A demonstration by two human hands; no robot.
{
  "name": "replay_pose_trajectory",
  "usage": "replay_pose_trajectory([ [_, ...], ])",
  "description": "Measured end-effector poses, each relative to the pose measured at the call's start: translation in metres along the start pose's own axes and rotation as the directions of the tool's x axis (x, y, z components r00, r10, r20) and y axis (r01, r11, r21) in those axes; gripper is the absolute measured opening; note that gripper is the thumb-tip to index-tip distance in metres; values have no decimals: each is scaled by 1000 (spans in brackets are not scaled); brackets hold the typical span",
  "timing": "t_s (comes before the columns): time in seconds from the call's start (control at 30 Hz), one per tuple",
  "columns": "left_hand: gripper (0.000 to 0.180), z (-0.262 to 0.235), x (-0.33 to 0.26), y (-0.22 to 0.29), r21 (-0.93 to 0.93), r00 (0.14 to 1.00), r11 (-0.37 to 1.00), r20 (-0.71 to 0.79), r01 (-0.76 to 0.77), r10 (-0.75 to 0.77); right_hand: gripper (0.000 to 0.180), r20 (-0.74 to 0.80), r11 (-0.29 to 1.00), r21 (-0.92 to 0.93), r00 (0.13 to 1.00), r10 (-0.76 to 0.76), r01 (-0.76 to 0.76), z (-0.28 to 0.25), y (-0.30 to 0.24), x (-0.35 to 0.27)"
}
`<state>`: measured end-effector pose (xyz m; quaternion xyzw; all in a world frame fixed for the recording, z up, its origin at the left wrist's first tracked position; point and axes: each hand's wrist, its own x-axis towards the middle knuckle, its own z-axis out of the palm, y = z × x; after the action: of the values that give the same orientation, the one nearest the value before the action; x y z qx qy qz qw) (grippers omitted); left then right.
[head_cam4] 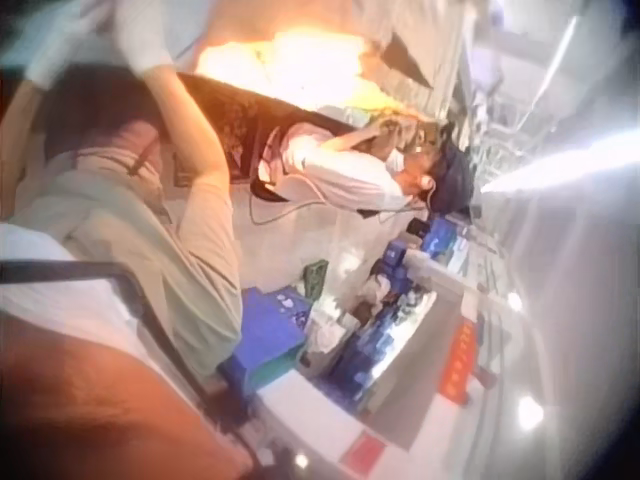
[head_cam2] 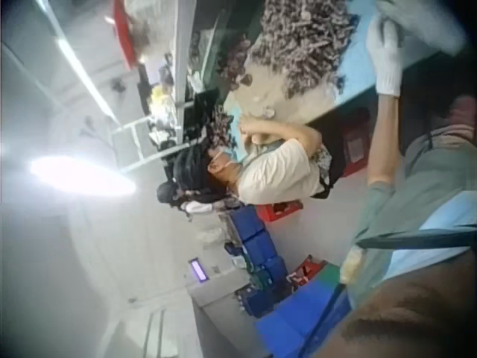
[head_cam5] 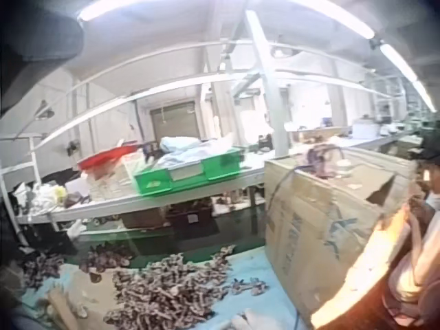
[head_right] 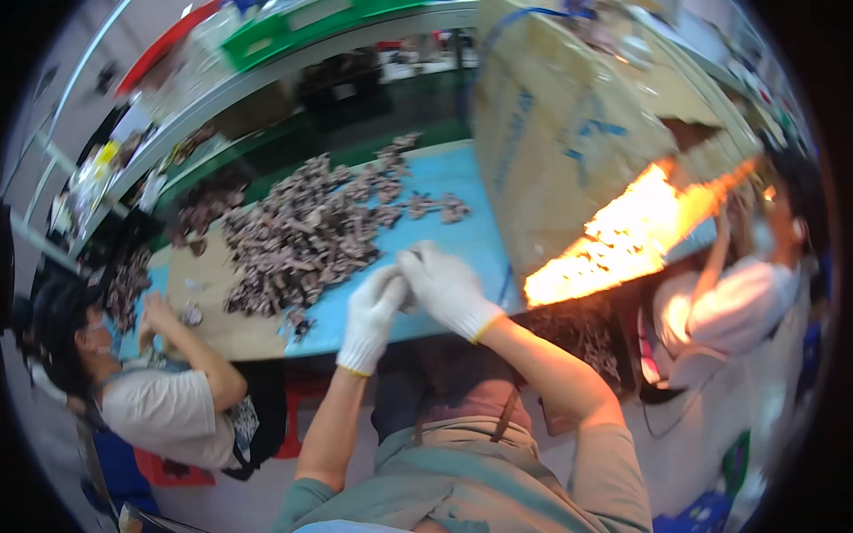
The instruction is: The person assembles small toy figures by fitting components together by hand and setting them on the table.
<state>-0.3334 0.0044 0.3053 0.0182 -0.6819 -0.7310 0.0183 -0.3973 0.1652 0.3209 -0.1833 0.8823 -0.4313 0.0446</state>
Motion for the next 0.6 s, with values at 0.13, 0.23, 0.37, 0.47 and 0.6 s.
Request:
replay_pose_trajectory([
  [0.13,24,-12,40,26,362,945,882,-11,-301,327,52,-133,995,95,991,-20,33,-12,-14,-15],
  [0.23,22,-79,99,53,872,707,297,74,-388,703,41,-216,955,82,941,-261,284,-28,-4,-50],
  [0.37,31,-118,134,102,935,815,350,-166,-47,555,30,-78,999,5,996,39,-38,-73,25,-116],
  [0.47,35,-95,142,87,978,695,-205,163,-23,700,29,-305,987,9,940,154,-159,-84,102,-174],
  [0.6,29,-33,46,42,895,930,324,209,-307,304,31,-304,776,-141,773,557,-615,-75,213,-250],
])
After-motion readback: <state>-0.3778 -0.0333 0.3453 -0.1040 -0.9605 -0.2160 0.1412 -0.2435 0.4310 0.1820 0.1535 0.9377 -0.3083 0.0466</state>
